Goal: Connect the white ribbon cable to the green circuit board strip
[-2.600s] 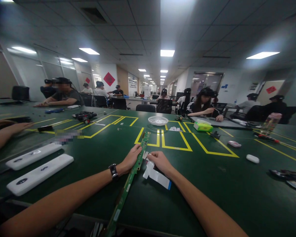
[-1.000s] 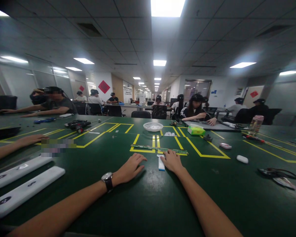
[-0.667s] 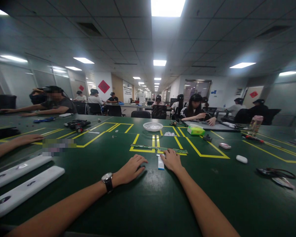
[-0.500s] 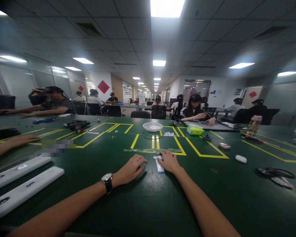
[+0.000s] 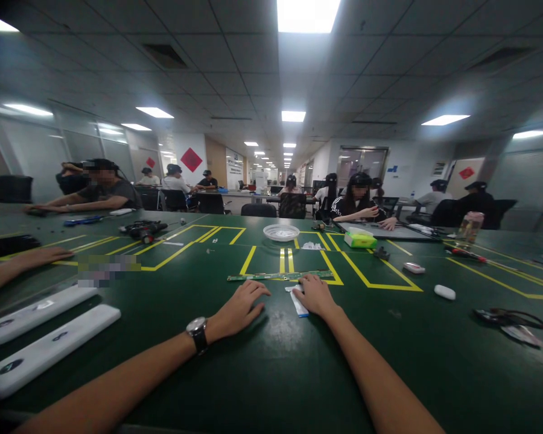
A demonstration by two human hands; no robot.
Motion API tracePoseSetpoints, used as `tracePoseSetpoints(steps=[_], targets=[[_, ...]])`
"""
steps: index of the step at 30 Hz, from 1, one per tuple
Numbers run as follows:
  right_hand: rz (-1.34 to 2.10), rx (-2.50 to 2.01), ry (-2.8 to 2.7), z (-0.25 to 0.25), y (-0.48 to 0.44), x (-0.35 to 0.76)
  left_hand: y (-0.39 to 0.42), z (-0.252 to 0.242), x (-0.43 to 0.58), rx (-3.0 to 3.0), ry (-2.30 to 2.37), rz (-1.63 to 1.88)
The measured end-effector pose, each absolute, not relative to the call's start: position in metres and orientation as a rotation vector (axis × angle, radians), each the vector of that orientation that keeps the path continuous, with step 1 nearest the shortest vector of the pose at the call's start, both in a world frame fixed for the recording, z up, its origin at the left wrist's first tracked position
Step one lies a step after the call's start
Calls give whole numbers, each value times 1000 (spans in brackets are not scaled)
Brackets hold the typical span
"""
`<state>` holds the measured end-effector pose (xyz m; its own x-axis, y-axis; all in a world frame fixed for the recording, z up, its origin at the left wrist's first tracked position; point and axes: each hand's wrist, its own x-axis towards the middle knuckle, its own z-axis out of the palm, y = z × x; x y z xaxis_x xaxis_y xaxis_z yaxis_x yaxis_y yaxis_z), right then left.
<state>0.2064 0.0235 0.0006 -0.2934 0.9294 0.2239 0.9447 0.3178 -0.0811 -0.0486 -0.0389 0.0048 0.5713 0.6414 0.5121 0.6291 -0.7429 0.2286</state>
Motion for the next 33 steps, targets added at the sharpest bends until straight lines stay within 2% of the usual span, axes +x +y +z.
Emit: tracePoseSetpoints(steps=[6,14,19,22,27,33], targets=[[-19,-1485,-2477,6,21,212,-41,8,-49,2774,1124,895],[-216,-2024,-2180,2,30,222,-40,6,-50,2760,1159,865],[-203,-2266,-1959,-3,39,247,-42,7,-50,2761,1155,817],[-122,-2268,-1945,-5,41,252,-42,7,-50,2764,1150,796],[-89,-1927,-2251,-4,40,244,-40,4,-49,2761,1145,788],[-165,-2202,-1968,-3,37,244,-41,4,-48,2743,1151,796]])
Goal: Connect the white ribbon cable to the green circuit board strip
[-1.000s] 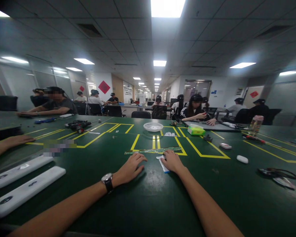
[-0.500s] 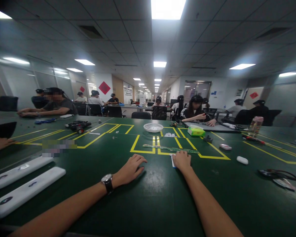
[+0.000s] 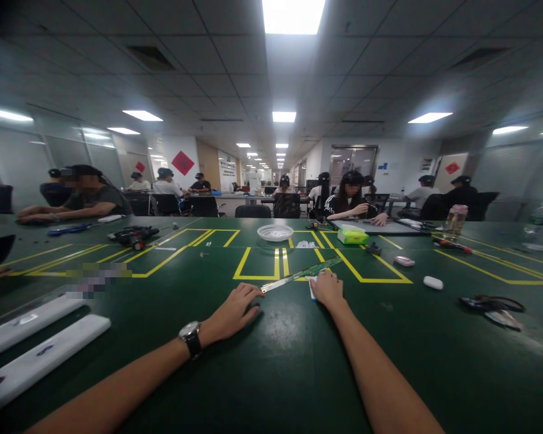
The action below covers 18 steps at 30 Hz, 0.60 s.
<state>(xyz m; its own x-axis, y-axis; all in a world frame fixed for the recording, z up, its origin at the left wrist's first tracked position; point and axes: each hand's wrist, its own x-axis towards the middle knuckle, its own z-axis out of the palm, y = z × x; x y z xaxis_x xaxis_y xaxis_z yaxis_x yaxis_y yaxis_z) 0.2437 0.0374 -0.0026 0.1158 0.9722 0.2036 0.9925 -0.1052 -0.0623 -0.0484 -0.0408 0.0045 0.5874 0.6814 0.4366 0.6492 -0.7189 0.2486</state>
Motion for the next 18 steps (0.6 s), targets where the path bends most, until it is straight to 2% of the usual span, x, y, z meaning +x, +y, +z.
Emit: tracePoseSetpoints(steps=[4,10,14,18], targets=[[-149,-2109,-2110,-1,37,247,-42,6,-49,2727,1146,771],[-208,-2280,-1847,1,36,257,-42,5,-49,2732,1154,758],[-371,-1927,-2106,0,32,239,-43,6,-48,2729,1151,756],[-254,-1651,-2378,-2,21,201,-42,6,-48,2737,1149,805]])
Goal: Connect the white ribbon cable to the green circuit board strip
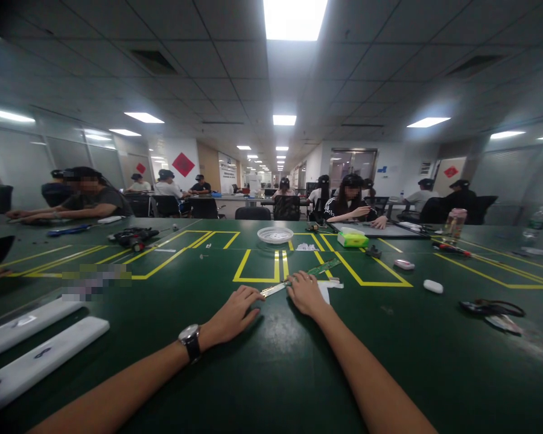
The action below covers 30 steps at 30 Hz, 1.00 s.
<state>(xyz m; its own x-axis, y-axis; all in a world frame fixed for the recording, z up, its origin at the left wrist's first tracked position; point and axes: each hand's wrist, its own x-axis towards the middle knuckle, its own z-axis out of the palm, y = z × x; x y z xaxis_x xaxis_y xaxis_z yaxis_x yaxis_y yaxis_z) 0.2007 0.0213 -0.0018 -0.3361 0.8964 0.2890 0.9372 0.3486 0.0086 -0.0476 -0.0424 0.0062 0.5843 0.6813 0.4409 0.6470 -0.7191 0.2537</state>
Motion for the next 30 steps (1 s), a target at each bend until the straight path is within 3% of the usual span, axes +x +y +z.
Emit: tracePoseSetpoints(steps=[10,18,30], targets=[[79,-1109,-2554,24,-24,150,-31,4,-53,2566,1330,920],[-58,-1497,-2462,5,-16,156,-27,-4,-56,2555,1462,768],[-23,-1305,-2534,8,-37,129,-23,-8,-55,2560,1378,798]])
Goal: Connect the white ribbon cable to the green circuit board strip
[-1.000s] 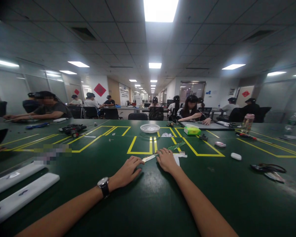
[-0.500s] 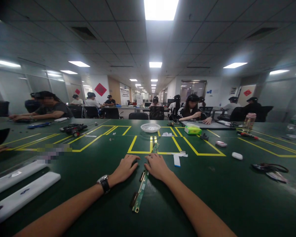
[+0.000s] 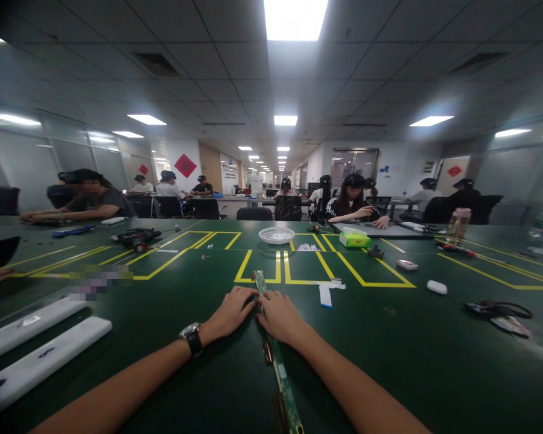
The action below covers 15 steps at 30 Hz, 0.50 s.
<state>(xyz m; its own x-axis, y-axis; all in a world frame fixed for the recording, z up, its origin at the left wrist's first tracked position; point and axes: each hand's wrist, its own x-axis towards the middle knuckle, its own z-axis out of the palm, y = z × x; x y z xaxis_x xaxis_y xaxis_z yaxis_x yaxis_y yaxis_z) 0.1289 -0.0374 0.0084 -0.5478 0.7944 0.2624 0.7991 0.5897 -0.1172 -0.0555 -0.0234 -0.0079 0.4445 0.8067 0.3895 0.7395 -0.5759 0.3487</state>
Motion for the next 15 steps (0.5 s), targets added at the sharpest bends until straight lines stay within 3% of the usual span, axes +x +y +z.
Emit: tracePoseSetpoints(steps=[15], targets=[[230,-1221,-2284,12,-37,126,-18,-7,-54,2184,1209,947]])
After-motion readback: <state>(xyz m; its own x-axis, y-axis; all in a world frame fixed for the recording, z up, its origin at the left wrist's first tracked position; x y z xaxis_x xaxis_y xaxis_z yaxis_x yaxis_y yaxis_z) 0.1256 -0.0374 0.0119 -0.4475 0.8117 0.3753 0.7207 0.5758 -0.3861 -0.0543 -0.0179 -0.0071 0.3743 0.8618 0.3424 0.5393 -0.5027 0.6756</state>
